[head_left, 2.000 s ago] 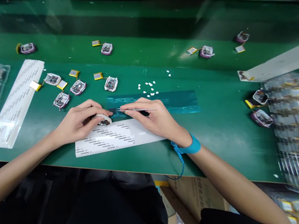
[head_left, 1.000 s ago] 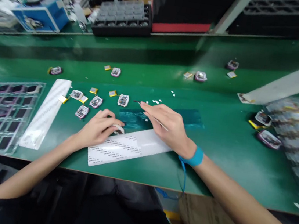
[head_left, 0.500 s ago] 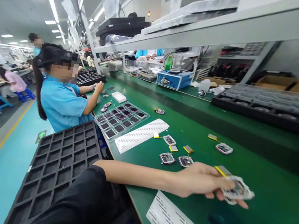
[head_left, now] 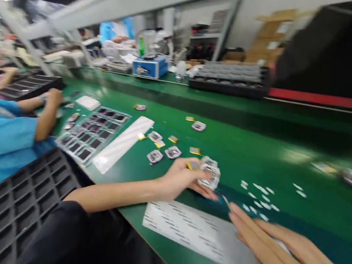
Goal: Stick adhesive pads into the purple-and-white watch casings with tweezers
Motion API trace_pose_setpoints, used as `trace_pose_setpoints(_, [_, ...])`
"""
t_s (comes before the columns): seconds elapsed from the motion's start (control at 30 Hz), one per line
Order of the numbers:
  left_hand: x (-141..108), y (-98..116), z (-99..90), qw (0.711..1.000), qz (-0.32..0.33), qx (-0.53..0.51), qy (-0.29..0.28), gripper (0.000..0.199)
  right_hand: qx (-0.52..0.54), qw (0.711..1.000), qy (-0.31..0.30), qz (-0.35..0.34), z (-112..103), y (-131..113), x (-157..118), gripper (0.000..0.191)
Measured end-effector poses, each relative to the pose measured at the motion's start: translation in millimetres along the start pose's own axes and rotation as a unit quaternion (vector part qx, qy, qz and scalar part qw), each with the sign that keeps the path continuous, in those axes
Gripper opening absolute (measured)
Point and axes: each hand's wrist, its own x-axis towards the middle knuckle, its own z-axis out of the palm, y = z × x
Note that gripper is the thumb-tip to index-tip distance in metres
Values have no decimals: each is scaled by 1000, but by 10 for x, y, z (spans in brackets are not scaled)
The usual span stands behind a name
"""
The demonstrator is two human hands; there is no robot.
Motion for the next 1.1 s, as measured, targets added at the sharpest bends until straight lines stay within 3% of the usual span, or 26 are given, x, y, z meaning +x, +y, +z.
trace_pose_setpoints(0.03, [-12,-11,6,1000,7,13,7,31,-20,998,-60,-11,-130,-38,-4,50])
trace_pose_setpoints(0.1, [-27,-31,6,999,15,36,22,35,-54,994,-86,-40,-287,-99,50,43])
trace_pose_setpoints(0.2, [-49,-48,3,998,19,62,23,36,-86,990,-101,-56,-316,-122,150,31])
trace_pose_setpoints(0.7, [-160,-113,55,992,54,106,35,33,-96,990,-97,-35,-219,-231,179,24])
trace_pose_setpoints(1.1, [-146,-149,60,994,62,74,44,34,-76,994,-72,-28,-169,-232,177,21])
